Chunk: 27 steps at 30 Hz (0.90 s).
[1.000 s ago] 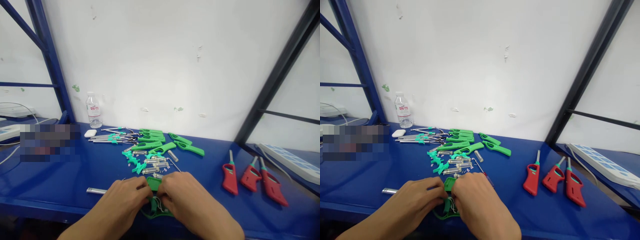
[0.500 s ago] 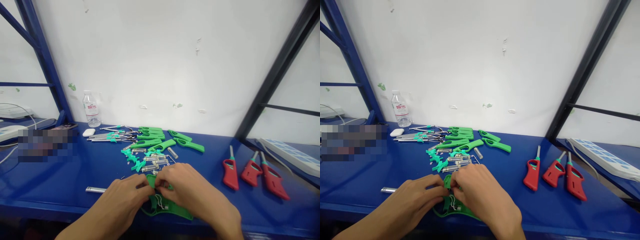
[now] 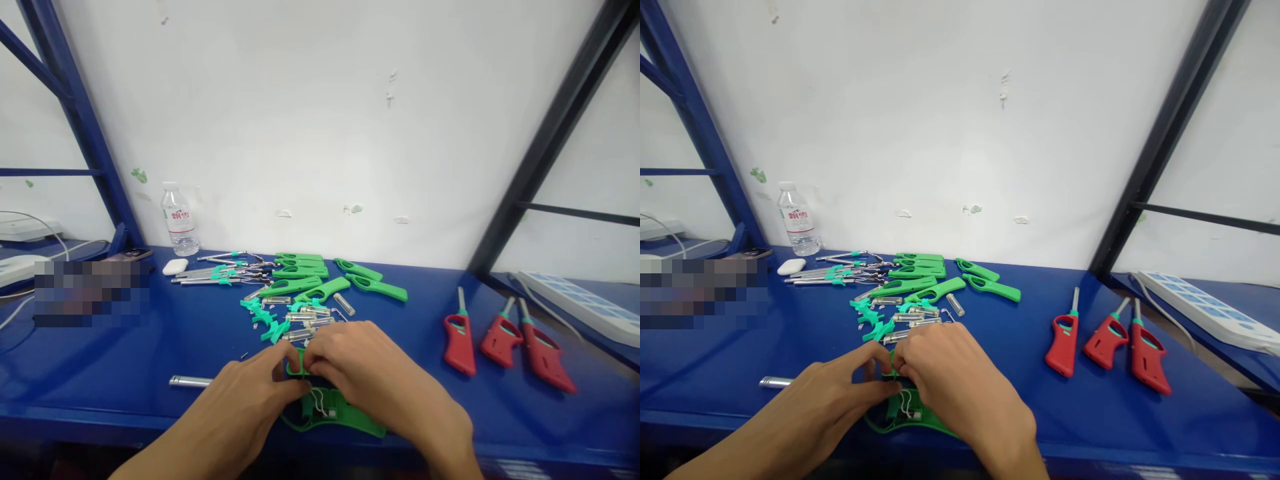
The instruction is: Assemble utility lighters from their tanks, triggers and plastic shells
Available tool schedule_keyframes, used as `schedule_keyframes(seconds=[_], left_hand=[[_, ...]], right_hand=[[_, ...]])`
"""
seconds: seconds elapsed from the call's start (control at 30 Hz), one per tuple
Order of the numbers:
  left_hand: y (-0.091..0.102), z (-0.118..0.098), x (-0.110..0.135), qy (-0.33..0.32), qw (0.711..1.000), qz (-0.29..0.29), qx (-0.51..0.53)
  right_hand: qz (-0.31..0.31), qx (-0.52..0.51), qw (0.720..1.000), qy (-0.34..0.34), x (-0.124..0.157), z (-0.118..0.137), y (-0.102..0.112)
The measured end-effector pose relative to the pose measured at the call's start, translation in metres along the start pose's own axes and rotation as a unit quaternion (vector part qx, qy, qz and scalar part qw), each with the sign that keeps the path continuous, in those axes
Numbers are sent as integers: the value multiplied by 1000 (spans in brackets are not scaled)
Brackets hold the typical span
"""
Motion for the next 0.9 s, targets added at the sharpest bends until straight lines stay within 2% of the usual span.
schedule_keyframes(seconds=[0.23,0.47,0.7,0.9], left_hand=[[4,-4,-1,-18,999,-23,-33],[7,-1,-1,-3,999,-38,-2],[15,-5,-5,-15,998,-45,44],[2,5,-2,16,1000,-12,24]], right_hand=[[-24,-13,1000,8,-3,2,0],[-27,-79,996,8,-7,-4,0],[-51,-88,994,31,-7,3,7],[-91,-74,993,18,-8,-2,15]])
Point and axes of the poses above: each hand's wrist, its own x-axis away from the middle knuckle, its own y-axis out of the back of the hand, z = x × y, the point moved 9 cm from there along -x, towards the middle knuckle, and after that the axes turned 2 degrees about y, right-handed, at the moved point
